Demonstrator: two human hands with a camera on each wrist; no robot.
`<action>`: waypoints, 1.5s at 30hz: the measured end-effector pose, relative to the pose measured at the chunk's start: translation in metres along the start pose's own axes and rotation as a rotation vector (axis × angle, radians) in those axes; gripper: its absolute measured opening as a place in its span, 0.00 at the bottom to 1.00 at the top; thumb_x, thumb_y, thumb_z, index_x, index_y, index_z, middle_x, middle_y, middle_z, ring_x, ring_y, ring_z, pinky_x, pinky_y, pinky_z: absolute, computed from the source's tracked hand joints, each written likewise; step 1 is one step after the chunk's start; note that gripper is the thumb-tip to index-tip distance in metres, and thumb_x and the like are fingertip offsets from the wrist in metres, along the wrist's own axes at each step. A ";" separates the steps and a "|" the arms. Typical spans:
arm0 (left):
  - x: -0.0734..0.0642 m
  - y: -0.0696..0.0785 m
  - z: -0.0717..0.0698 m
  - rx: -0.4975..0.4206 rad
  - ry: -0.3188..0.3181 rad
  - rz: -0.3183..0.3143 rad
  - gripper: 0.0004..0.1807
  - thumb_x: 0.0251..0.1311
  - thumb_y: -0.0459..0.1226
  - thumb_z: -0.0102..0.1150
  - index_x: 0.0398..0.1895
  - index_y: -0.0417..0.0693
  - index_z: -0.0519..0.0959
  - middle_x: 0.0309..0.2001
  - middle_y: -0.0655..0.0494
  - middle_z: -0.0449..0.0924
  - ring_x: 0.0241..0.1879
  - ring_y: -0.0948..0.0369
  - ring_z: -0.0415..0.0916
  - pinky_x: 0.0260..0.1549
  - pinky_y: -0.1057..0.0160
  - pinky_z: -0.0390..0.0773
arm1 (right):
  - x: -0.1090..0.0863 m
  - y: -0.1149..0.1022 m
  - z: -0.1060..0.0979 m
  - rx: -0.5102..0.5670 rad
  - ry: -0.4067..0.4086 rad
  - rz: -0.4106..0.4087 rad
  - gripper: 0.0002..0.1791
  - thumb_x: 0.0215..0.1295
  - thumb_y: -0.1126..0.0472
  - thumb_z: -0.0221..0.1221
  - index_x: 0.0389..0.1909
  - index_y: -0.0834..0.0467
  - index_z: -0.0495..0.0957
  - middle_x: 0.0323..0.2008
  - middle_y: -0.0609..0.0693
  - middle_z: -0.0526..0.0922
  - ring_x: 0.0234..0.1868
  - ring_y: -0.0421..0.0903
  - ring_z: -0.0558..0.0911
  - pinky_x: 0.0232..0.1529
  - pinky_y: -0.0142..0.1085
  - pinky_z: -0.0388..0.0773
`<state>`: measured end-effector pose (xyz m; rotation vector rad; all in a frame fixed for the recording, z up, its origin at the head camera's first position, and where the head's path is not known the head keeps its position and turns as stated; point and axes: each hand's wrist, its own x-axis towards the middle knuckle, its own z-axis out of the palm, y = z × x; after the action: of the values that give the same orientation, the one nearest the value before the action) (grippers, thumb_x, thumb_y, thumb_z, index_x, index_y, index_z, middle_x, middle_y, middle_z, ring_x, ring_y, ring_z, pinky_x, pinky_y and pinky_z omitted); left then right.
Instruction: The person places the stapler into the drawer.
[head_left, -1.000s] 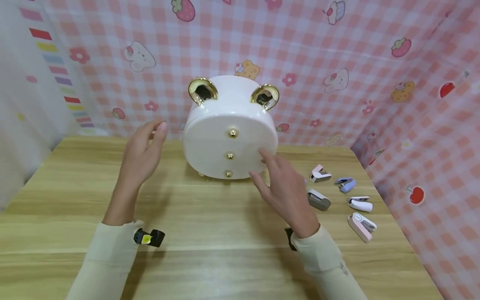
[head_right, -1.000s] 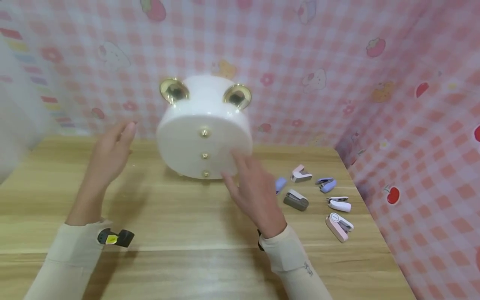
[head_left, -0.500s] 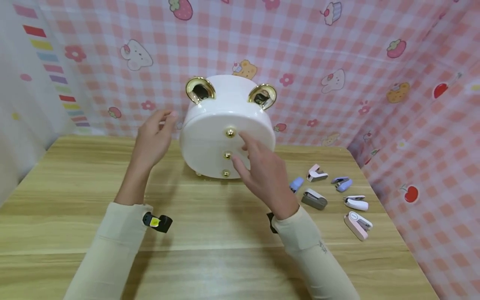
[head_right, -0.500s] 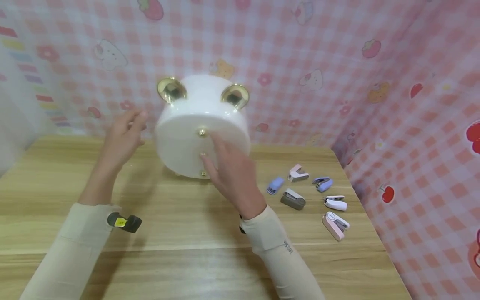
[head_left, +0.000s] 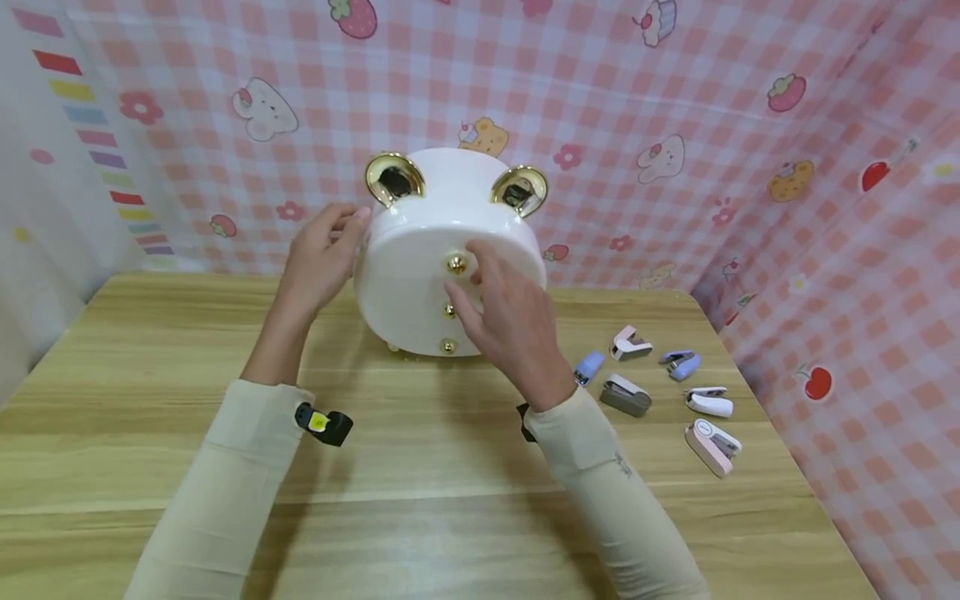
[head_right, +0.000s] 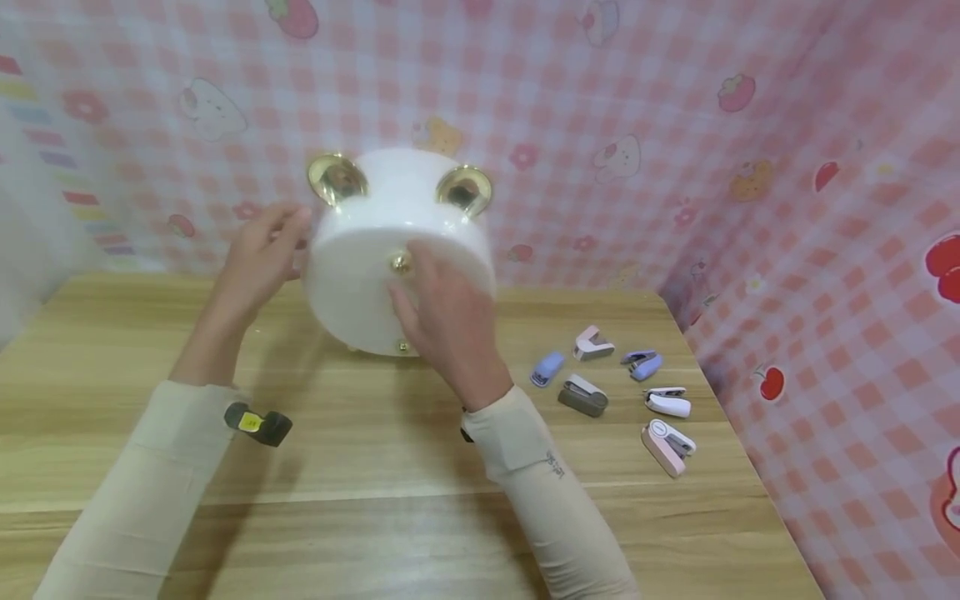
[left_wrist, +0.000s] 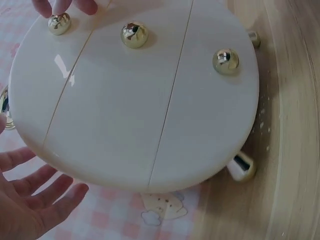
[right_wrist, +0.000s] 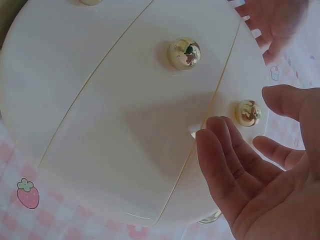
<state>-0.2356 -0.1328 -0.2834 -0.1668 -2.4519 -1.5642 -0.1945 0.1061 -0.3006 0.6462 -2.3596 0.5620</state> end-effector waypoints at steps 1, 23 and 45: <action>0.001 0.000 0.001 -0.008 0.003 0.001 0.34 0.73 0.62 0.45 0.67 0.47 0.74 0.63 0.42 0.74 0.61 0.47 0.73 0.55 0.44 0.77 | 0.001 0.000 0.000 0.002 0.001 0.001 0.23 0.72 0.52 0.61 0.61 0.59 0.71 0.37 0.53 0.86 0.31 0.48 0.83 0.23 0.42 0.78; 0.007 -0.003 0.003 0.005 0.004 0.024 0.31 0.71 0.56 0.52 0.63 0.40 0.77 0.61 0.40 0.75 0.58 0.44 0.75 0.56 0.44 0.77 | 0.015 -0.005 0.010 -0.010 0.048 -0.059 0.07 0.72 0.60 0.61 0.40 0.60 0.74 0.30 0.51 0.84 0.23 0.45 0.78 0.19 0.36 0.73; 0.008 -0.004 0.003 0.042 -0.023 0.020 0.33 0.71 0.59 0.51 0.65 0.42 0.76 0.62 0.41 0.75 0.61 0.44 0.72 0.60 0.41 0.72 | -0.001 -0.012 -0.004 0.008 0.071 -0.146 0.06 0.68 0.63 0.61 0.36 0.61 0.74 0.29 0.51 0.83 0.26 0.44 0.81 0.22 0.34 0.76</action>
<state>-0.2444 -0.1317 -0.2863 -0.2027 -2.4911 -1.5092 -0.1854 0.0990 -0.2957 0.7815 -2.2241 0.5209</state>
